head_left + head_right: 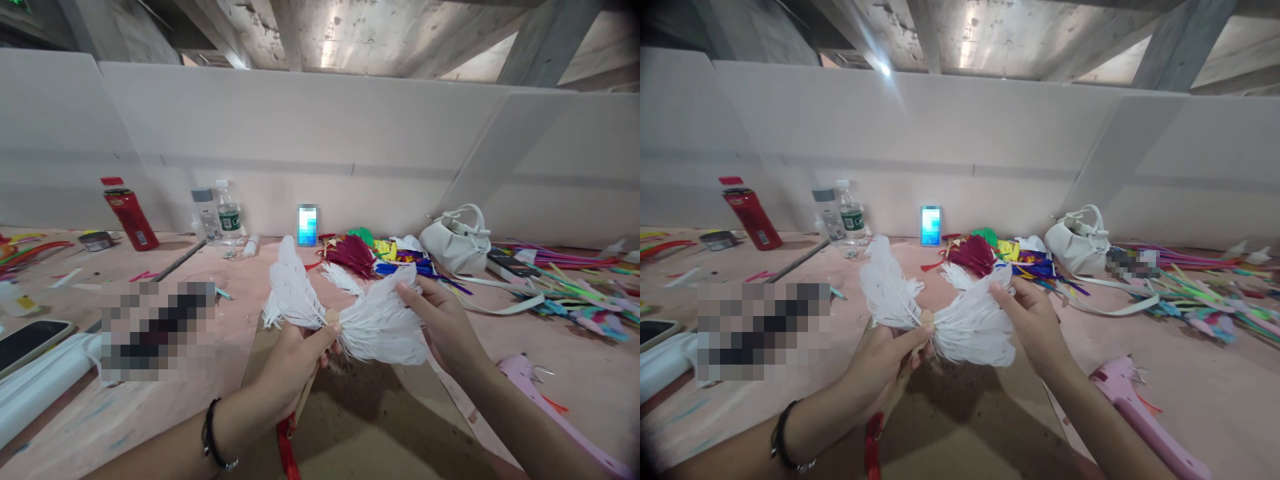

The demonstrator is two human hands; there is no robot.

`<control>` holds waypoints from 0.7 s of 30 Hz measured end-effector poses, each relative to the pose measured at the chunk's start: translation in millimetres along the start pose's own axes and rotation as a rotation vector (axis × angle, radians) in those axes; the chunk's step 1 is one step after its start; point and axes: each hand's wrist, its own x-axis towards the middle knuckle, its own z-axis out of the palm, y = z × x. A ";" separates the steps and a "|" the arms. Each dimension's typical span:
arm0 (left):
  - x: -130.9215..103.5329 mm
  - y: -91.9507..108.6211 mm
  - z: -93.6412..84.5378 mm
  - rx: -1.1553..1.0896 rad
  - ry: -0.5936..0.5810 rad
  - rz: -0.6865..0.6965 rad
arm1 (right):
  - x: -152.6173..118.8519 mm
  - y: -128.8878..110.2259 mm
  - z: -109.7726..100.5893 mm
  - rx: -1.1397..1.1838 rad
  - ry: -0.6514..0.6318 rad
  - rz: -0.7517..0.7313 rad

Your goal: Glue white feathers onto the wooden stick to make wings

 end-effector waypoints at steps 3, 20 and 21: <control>-1.9 2.5 1.8 0.060 -0.007 0.019 | -0.1 1.3 -1.7 -0.033 0.022 0.005; 1.4 -2.4 -0.8 -0.003 0.054 -0.032 | 2.8 5.8 -3.3 -0.141 0.019 -0.036; 1.2 -0.4 -0.1 0.018 0.054 -0.018 | 3.2 6.2 -3.2 -0.140 0.019 -0.037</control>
